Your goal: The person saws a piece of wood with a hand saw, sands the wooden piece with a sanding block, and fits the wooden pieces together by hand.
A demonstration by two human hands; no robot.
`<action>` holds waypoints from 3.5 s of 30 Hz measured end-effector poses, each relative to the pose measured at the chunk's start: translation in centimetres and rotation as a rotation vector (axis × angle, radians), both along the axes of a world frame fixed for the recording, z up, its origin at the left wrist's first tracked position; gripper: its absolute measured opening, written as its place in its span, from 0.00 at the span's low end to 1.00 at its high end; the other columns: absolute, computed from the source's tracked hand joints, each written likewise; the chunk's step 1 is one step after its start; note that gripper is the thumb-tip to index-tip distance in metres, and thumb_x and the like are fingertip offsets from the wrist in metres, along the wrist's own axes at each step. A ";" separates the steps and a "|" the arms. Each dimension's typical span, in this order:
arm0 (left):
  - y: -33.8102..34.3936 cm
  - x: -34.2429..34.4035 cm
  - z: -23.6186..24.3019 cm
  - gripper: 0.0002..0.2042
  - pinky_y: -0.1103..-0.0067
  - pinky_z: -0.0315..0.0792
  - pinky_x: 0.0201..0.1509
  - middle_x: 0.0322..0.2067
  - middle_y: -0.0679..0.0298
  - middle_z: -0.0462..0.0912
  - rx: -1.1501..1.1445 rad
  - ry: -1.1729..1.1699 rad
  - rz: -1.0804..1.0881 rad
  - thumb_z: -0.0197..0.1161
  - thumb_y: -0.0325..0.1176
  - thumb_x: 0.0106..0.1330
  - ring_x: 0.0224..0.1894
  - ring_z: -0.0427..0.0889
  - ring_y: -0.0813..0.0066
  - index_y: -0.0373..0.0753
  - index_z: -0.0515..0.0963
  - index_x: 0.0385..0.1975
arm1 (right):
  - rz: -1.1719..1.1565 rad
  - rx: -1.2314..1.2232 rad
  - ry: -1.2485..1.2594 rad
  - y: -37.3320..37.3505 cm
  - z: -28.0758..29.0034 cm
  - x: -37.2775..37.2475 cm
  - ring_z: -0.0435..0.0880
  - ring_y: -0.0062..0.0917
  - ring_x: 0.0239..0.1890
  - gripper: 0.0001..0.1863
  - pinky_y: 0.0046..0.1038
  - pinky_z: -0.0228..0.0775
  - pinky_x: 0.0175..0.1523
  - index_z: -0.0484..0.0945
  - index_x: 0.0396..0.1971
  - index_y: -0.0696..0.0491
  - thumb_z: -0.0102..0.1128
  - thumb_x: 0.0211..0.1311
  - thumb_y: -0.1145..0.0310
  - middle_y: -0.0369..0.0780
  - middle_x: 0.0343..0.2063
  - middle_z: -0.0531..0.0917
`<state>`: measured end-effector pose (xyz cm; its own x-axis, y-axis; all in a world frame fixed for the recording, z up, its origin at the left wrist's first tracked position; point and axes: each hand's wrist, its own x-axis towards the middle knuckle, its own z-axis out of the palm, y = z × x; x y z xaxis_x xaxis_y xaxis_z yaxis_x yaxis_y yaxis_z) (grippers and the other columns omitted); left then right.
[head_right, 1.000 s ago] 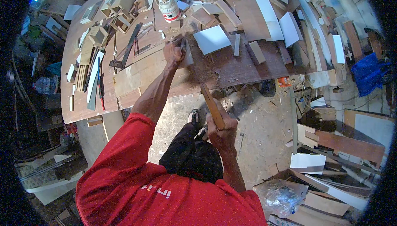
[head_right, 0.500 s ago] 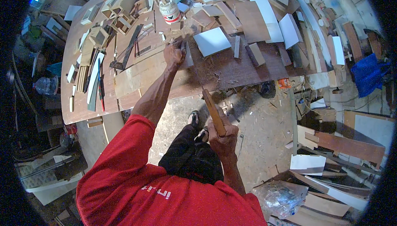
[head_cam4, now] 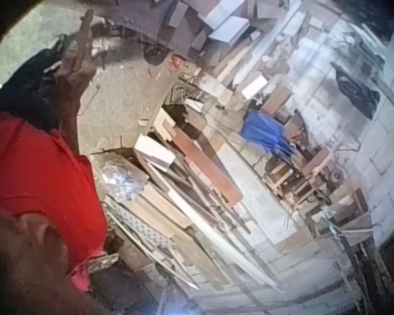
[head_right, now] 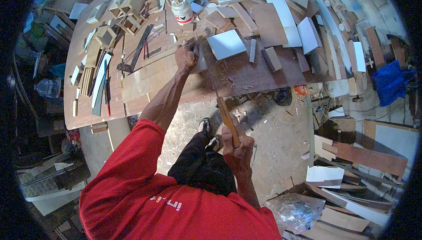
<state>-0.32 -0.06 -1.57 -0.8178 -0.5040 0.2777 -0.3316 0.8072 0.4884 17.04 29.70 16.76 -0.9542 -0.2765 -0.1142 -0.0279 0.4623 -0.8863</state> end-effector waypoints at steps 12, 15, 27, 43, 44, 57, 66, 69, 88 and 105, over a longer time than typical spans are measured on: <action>-0.1 0.2 0.1 0.23 0.64 0.70 0.55 0.42 0.59 0.84 0.009 -0.010 0.002 0.63 0.36 0.45 0.51 0.75 0.55 0.55 0.83 0.46 | -0.079 -0.103 -0.080 -0.8 0.0 0.1 0.76 0.25 0.28 0.21 0.29 0.70 0.34 0.76 0.51 0.63 0.49 0.68 0.61 0.46 0.28 0.82; 0.2 0.2 0.6 0.23 0.64 0.70 0.55 0.43 0.59 0.84 0.059 -0.051 0.004 0.62 0.34 0.44 0.52 0.75 0.54 0.53 0.83 0.46 | -0.050 -0.100 0.069 -1.7 -0.8 -1.2 0.74 0.25 0.24 0.21 0.30 0.67 0.29 0.76 0.50 0.62 0.48 0.69 0.61 0.44 0.25 0.80; -0.1 -0.3 -0.3 0.20 0.64 0.71 0.52 0.38 0.60 0.85 0.082 -0.028 0.037 0.60 0.35 0.46 0.46 0.77 0.53 0.53 0.84 0.43 | -0.010 -0.101 0.154 -1.9 -1.2 -1.5 0.84 0.36 0.30 0.21 0.34 0.74 0.35 0.75 0.52 0.61 0.50 0.68 0.62 0.54 0.32 0.82; 2.3 2.0 1.2 0.35 0.56 0.55 0.66 0.59 0.60 0.68 -0.115 -0.126 0.032 0.68 0.35 0.44 0.62 0.63 0.54 0.49 0.68 0.59 | -0.114 -0.110 0.082 -3.5 -2.2 -1.3 0.69 0.20 0.20 0.21 0.29 0.63 0.25 0.78 0.47 0.63 0.50 0.69 0.59 0.40 0.17 0.76; 2.3 2.3 1.3 0.36 0.54 0.54 0.65 0.59 0.60 0.68 -0.076 -0.141 -0.003 0.69 0.36 0.43 0.62 0.63 0.53 0.48 0.68 0.59 | -0.129 -0.140 0.089 -3.6 -2.4 -1.2 0.69 0.20 0.20 0.21 0.29 0.63 0.25 0.77 0.49 0.63 0.51 0.69 0.60 0.39 0.18 0.77; 1.9 2.5 0.9 0.34 0.51 0.52 0.65 0.55 0.60 0.70 -0.064 -0.030 -0.015 0.68 0.38 0.41 0.60 0.63 0.53 0.49 0.70 0.56 | -0.119 -0.088 0.032 -1.3 -2.1 0.5 0.79 0.23 0.28 0.23 0.29 0.72 0.33 0.75 0.54 0.61 0.51 0.69 0.59 0.47 0.33 0.84; 2.1 2.3 0.8 0.32 0.52 0.53 0.64 0.53 0.59 0.72 -0.103 -0.011 0.036 0.67 0.37 0.41 0.58 0.65 0.53 0.48 0.72 0.54 | -0.120 -0.072 -0.001 -0.9 -2.5 1.0 0.84 0.31 0.40 0.23 0.30 0.75 0.43 0.75 0.53 0.64 0.52 0.68 0.60 0.53 0.44 0.83; 2.0 2.5 1.0 0.33 0.53 0.56 0.61 0.56 0.62 0.70 -0.094 -0.041 0.013 0.64 0.39 0.43 0.59 0.65 0.55 0.52 0.72 0.56 | -0.122 -0.074 0.011 -0.8 -2.7 1.0 0.85 0.31 0.41 0.23 0.30 0.75 0.43 0.75 0.53 0.64 0.52 0.68 0.60 0.53 0.44 0.83; 1.9 2.3 1.0 0.34 0.56 0.56 0.62 0.55 0.63 0.72 -0.127 -0.067 0.044 0.66 0.38 0.42 0.57 0.66 0.57 0.52 0.72 0.58 | -0.095 -0.052 0.105 -0.9 -1.6 1.5 0.83 0.28 0.29 0.22 0.30 0.74 0.33 0.75 0.55 0.61 0.51 0.68 0.61 0.53 0.35 0.84; 2.2 2.3 1.4 0.31 0.57 0.56 0.64 0.57 0.66 0.73 -0.088 -0.040 0.047 0.62 0.35 0.45 0.58 0.66 0.58 0.53 0.74 0.56 | -0.114 -0.064 0.172 -1.7 -1.7 1.4 0.77 0.25 0.23 0.21 0.31 0.71 0.29 0.75 0.54 0.60 0.49 0.69 0.61 0.47 0.26 0.81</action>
<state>1.95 2.14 -0.19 -0.8049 -0.5177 0.2901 -0.3883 0.8291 0.4022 18.41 27.98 15.09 -0.9836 -0.1670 0.0677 -0.1322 0.4139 -0.9007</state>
